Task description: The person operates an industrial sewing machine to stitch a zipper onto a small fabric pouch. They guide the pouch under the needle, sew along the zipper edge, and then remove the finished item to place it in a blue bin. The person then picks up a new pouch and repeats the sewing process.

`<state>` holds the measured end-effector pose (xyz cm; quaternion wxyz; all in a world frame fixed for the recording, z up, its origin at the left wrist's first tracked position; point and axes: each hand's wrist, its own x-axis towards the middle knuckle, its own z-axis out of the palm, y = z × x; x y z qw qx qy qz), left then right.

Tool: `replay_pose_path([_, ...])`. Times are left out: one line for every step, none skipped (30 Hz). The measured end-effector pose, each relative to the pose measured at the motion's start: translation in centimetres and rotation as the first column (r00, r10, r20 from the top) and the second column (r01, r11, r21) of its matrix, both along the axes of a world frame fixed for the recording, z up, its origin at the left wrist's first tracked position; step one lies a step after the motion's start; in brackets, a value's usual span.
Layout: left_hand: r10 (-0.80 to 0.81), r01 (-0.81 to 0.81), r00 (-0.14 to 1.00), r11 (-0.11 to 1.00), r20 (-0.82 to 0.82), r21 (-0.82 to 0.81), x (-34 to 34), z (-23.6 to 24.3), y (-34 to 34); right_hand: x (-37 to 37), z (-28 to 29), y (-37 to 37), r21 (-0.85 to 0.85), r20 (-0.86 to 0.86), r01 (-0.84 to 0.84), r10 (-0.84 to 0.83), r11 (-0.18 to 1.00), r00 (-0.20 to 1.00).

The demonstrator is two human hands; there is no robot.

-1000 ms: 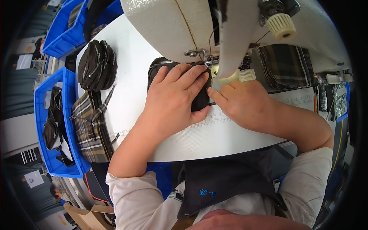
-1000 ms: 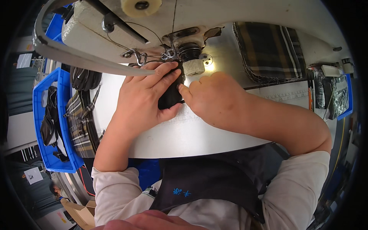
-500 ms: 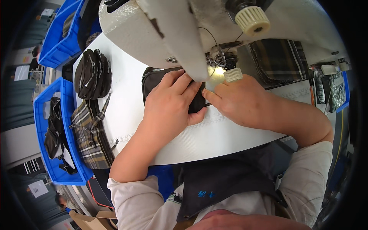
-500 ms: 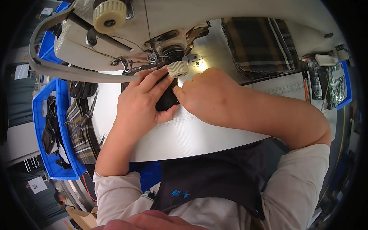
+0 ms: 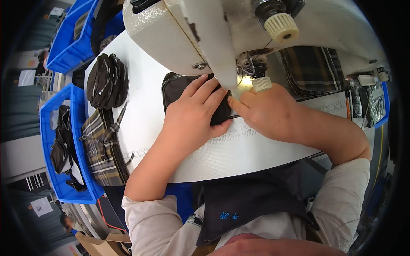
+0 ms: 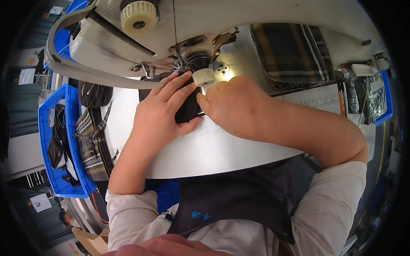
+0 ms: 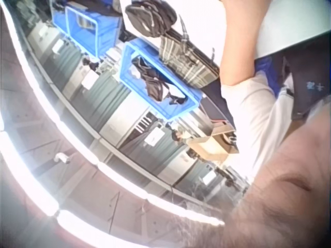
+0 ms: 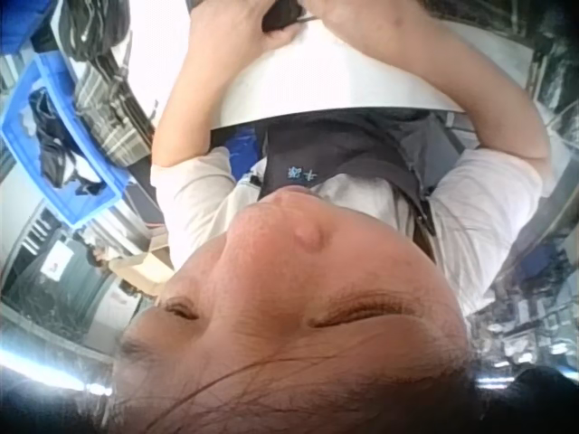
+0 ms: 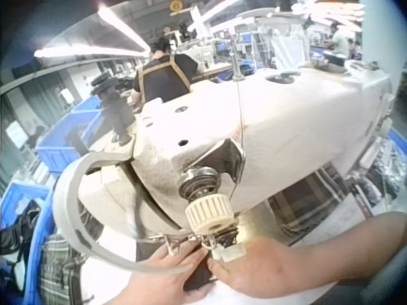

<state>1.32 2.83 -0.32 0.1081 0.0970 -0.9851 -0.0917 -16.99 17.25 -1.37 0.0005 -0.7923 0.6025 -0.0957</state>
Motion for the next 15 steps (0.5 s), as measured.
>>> replay_pose_path([0.006,-0.007,1.0,0.999,0.02,0.033,0.1,0.3,0.0,0.0,-0.1,0.1,-0.022,0.022,-0.033,0.034,0.999,0.999])
replay_pose_path([0.012,-0.014,0.999,0.998,0.041,0.066,0.2,0.6,-0.1,0.0,-0.2,0.3,-0.045,0.042,-0.066,0.068,0.997,0.997])
replay_pose_path([0.002,-0.005,0.999,0.997,0.047,0.077,0.3,0.8,-0.1,0.1,-0.3,0.3,-0.036,0.033,-0.077,0.078,0.996,0.996])
replay_pose_path([-0.008,0.004,0.999,0.996,0.053,0.088,0.4,1.1,-0.2,0.2,-0.6,0.4,-0.027,0.024,-0.088,0.089,0.996,0.996])
replay_pose_path([-0.018,0.012,0.998,0.995,0.058,0.1,0.5,1.2,-0.2,0.3,-0.7,0.5,-0.018,0.015,-0.099,0.099,0.995,0.995])
replay_pose_path([-0.012,0.006,0.999,0.994,0.051,0.106,0.6,1.1,-0.2,0.3,-0.6,0.5,-0.009,0.019,-0.107,0.107,0.994,0.994])
replay_pose_path([-0.005,0.0,0.999,0.994,0.043,0.113,0.7,1.0,-0.2,0.3,-0.3,0.4,0.0,0.022,-0.116,0.116,0.993,0.993])
replay_pose_path([0.002,-0.006,0.999,0.993,0.036,0.119,0.7,0.9,-0.2,0.3,-0.2,0.4,0.009,0.026,-0.125,0.124,0.992,0.992])
replay_pose_path([0.022,-0.022,1.0,0.991,0.001,0.134,0.6,0.8,-0.2,0.4,-0.4,0.5,-0.031,0.02,-0.114,0.115,0.993,0.993])
replay_pose_path([0.042,-0.037,0.999,0.988,-0.034,0.149,0.4,0.4,-0.2,0.6,-0.9,0.7,-0.07,0.015,-0.104,0.105,0.992,0.994])
replay_pose_path([0.064,-0.052,0.996,0.985,-0.068,0.165,0.2,-0.1,-0.2,0.7,-1.2,0.9,-0.11,0.01,-0.094,0.096,0.989,0.995])
replay_pose_path([0.047,-0.033,0.991,0.994,-0.129,0.107,0.0,-0.5,-0.3,0.8,-1.2,0.7,-0.162,-0.019,-0.126,0.125,0.979,0.992])
replay_pose_path([0.026,-0.017,0.982,0.999,-0.187,0.046,-0.2,-1.1,-0.5,1.0,-1.2,0.6,-0.212,-0.05,-0.159,0.151,0.964,0.987])
replay_pose_path([0.001,-0.005,0.97,1.0,-0.244,-0.015,-0.3,-1.3,-0.7,1.1,-1.2,0.4,-0.261,-0.082,-0.192,0.176,0.946,0.981])
replay_pose_path([-0.01,0.002,0.963,1.0,-0.268,-0.029,-0.5,-1.3,-0.7,1.2,-1.3,0.4,-0.272,-0.084,-0.195,0.178,0.942,0.98])
